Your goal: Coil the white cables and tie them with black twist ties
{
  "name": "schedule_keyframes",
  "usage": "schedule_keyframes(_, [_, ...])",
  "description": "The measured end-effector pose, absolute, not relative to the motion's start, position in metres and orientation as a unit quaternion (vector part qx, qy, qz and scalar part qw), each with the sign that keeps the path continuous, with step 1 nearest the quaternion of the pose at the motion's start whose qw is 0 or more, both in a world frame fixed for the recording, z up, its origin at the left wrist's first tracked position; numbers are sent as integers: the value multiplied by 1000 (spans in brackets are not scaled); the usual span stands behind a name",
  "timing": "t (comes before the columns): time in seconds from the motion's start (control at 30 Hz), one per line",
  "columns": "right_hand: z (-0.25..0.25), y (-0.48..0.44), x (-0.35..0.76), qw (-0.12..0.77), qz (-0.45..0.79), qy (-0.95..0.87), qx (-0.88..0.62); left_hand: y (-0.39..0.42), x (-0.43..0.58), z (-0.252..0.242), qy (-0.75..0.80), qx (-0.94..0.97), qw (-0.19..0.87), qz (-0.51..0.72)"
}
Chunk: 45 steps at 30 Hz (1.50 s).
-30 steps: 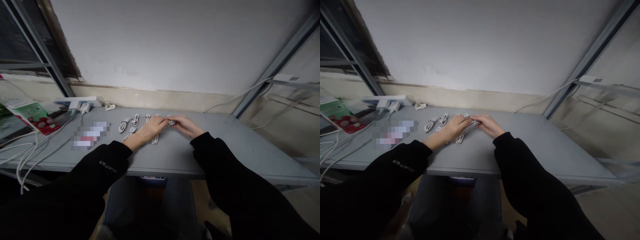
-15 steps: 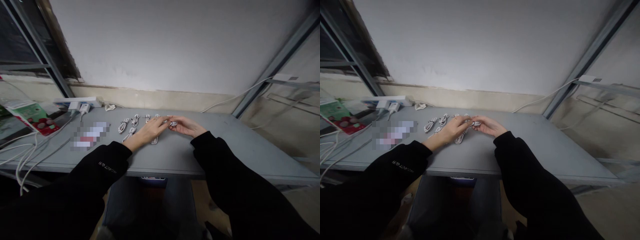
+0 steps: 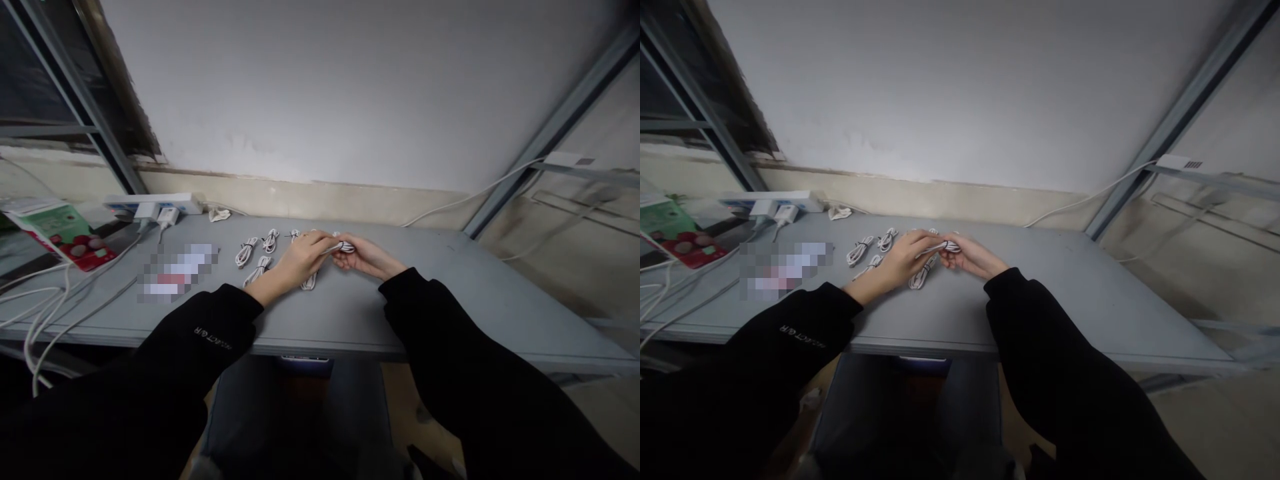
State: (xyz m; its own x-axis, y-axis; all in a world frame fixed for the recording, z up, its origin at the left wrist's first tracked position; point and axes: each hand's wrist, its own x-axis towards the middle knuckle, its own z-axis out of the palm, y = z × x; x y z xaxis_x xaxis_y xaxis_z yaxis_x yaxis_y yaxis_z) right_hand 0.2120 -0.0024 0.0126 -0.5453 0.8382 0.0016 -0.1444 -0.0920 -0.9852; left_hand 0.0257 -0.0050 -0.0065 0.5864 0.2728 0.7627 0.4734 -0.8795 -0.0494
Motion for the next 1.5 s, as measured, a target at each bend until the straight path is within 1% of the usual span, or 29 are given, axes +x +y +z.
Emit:
schedule_keyframes(0.17, [13, -2, 209, 351, 695, -538, -322, -7, 26, -5, -243, -882, 120, -385])
schedule_keyframes(0.4, [11, -1, 211, 315, 709, -549, -309, -11, 27, 2, -273, -876, 217, -332])
schedule_keyframes(0.6, [15, 0, 216, 273, 760, -498, -317, -15, 29, 5, -256, -879, 249, -315])
schedule_keyframes(0.7, [16, -1, 217, 264, 763, -492, -325, -15, 31, 4, -272, -876, 246, -313])
schedule_keyframes(0.77, [16, -1, 216, 274, 753, -496, -334, -14, 32, 3, -298, -871, 227, -317])
schedule_keyframes(0.83, [15, -1, 215, 305, 737, -502, -333, -11, 33, 0, -332, -859, 187, -341])
schedule_keyframes(0.97, [10, -2, 209, 396, 697, -514, -305, -6, 33, -6, -385, -812, 44, -435])
schedule_keyframes(1.03, [7, -2, 206, 430, 675, -515, -306, -6, 33, -7, -385, -804, -25, -452])
schedule_keyframes(1.1, [4, -1, 204, 453, 661, -507, -319, -7, 34, -7, -367, -814, -73, -444])
schedule_keyframes(1.2, [0, 3, 204, 479, 646, -486, -342, -11, 36, -5, -345, -828, -104, -430])
schedule_keyframes(1.3, [-1, 9, 208, 511, 620, -467, -369, -15, 37, -2, -347, -846, -128, -383])
schedule_keyframes(1.4, [-2, 17, 214, 543, 553, -456, -438, -18, 38, -1, -360, -858, -128, -343])
schedule_keyframes(1.47, [-4, 21, 218, 526, 476, -490, -506, -18, 38, -1, -381, -847, -119, -352])
schedule_keyframes(1.5, [-6, 22, 220, 498, 438, -522, -537, -17, 38, 0, -394, -837, -117, -361])
